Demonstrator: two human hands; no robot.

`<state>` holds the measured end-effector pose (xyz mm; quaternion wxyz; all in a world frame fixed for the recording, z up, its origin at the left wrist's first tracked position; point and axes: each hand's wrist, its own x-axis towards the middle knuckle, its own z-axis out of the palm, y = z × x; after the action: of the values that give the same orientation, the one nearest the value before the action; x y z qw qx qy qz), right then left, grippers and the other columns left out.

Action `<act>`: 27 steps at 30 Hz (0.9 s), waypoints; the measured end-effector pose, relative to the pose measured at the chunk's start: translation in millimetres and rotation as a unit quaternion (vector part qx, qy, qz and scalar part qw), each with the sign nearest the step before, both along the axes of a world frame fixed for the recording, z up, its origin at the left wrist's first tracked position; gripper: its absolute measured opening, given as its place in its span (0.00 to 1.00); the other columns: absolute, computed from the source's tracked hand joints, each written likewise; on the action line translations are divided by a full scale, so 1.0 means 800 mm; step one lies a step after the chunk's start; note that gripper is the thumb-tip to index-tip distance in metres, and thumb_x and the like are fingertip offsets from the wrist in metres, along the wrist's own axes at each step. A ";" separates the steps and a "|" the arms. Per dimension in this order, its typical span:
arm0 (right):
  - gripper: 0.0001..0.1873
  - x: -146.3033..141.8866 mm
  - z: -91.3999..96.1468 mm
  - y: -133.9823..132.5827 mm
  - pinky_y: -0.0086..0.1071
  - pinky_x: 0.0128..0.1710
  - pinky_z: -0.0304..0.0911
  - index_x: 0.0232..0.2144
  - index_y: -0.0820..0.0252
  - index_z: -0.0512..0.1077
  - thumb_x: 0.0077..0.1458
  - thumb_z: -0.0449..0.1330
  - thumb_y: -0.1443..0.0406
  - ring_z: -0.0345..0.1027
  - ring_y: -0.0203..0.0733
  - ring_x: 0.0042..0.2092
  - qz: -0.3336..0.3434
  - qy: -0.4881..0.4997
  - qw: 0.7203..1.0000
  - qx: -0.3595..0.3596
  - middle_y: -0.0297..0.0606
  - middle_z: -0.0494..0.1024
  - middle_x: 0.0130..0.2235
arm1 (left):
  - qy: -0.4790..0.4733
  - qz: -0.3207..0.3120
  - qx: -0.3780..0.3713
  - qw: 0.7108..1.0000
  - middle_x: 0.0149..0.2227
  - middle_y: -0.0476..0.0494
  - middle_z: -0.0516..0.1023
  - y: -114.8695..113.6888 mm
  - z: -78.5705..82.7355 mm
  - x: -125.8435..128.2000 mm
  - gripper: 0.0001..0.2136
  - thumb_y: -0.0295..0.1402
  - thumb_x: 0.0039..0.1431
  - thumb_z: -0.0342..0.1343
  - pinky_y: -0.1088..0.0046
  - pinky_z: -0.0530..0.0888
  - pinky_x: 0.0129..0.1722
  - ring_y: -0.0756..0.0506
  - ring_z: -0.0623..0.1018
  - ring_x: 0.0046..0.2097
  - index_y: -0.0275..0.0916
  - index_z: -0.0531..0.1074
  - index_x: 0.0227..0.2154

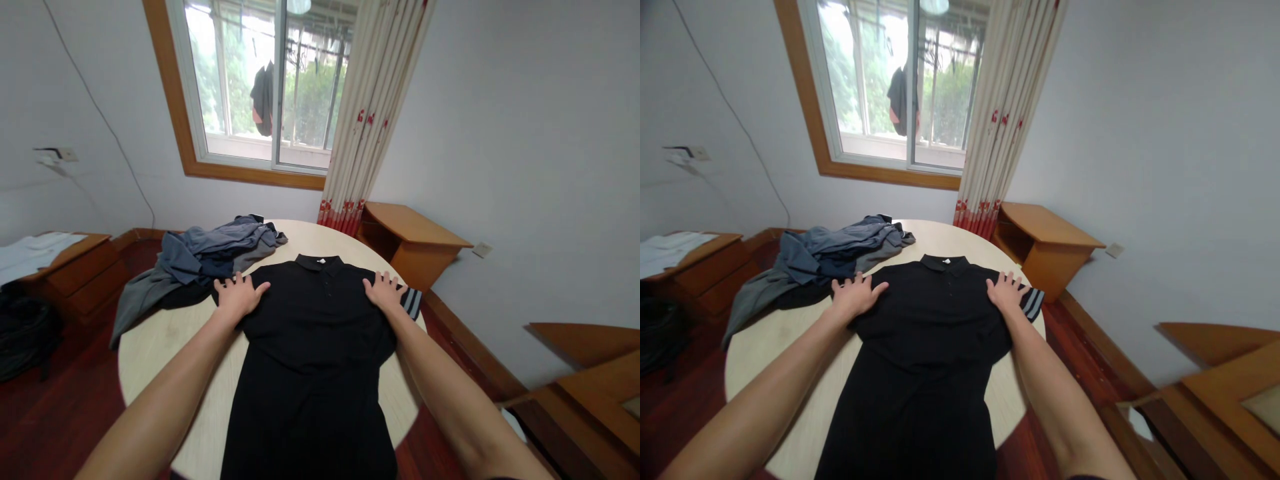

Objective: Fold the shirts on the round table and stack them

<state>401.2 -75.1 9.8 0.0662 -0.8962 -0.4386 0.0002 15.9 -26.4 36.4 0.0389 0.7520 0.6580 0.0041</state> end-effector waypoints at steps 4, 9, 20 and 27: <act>0.41 -0.068 0.006 -0.001 0.64 0.65 0.37 0.71 0.57 0.47 0.65 0.39 0.42 0.35 0.63 0.72 0.122 0.061 0.990 -0.034 0.45 0.41 0.73 | -0.038 -0.057 -0.009 0.998 0.73 0.36 0.47 -0.009 -0.011 0.033 0.38 0.60 0.64 0.29 0.32 0.52 0.61 0.24 0.51 0.70 0.44 0.54 0.70; 0.44 -0.098 -0.006 -0.007 0.70 0.64 0.30 0.71 0.54 0.47 0.63 0.35 0.39 0.27 0.64 0.72 0.125 0.088 0.987 -0.051 0.41 0.38 0.74 | -0.038 -0.038 -0.040 0.998 0.74 0.40 0.39 -0.002 -0.028 0.035 0.44 0.67 0.58 0.31 0.26 0.47 0.59 0.23 0.39 0.71 0.47 0.48 0.71; 0.45 -0.058 -0.009 0.026 0.73 0.63 0.28 0.72 0.54 0.45 0.62 0.33 0.38 0.25 0.65 0.72 0.087 0.079 0.992 -0.039 0.41 0.36 0.74 | -0.032 -0.041 -0.034 0.998 0.74 0.38 0.40 0.044 -0.030 0.052 0.46 0.69 0.56 0.29 0.25 0.48 0.58 0.21 0.40 0.71 0.47 0.47 0.71; 0.44 -0.028 -0.007 0.074 0.73 0.62 0.30 0.72 0.55 0.45 0.62 0.33 0.39 0.26 0.66 0.72 0.088 0.075 0.993 -0.032 0.42 0.37 0.74 | -0.026 -0.024 -0.028 0.999 0.73 0.35 0.40 0.087 -0.027 0.091 0.46 0.68 0.56 0.29 0.27 0.50 0.59 0.19 0.43 0.70 0.45 0.47 0.71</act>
<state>379.1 -16.0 4.0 0.0700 -0.8532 -0.5094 0.0870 88.4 43.2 14.6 0.0776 0.7659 0.6382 0.0043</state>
